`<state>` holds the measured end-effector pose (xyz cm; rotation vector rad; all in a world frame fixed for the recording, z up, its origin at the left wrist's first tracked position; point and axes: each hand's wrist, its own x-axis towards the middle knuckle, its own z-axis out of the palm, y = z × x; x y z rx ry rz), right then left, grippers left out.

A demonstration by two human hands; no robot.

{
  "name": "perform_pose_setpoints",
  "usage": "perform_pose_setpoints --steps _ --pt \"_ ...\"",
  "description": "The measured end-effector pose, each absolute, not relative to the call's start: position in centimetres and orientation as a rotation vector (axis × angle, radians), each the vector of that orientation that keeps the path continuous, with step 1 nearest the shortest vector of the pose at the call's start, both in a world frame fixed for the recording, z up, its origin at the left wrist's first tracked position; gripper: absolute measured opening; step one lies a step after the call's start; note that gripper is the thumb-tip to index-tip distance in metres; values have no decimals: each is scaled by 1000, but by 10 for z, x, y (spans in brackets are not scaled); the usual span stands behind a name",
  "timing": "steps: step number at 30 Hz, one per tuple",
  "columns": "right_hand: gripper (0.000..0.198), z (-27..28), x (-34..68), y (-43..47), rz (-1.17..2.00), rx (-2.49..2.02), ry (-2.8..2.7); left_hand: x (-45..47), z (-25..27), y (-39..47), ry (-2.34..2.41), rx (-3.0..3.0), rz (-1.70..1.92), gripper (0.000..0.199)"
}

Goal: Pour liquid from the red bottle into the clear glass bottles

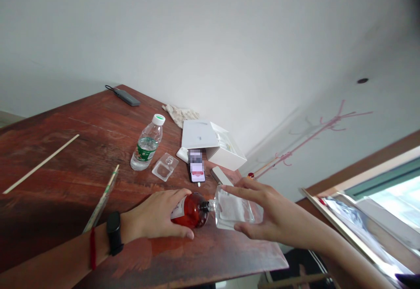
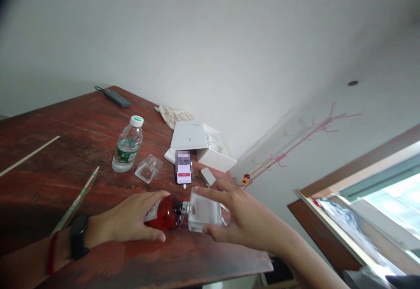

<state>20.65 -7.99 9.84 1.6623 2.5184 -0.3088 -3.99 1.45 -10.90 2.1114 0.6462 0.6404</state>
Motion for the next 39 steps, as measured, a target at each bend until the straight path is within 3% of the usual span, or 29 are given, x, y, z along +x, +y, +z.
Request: perform_pose_setpoints --steps 6,16,39 --pt "76 100 203 -79 -305 1675 2490 -41 -108 15 629 2108 674 74" --pt "76 99 203 -79 -247 1651 2525 -39 -112 21 608 2147 625 87" --pt "75 104 196 -80 -211 1636 2491 -41 -111 18 668 2183 599 95"
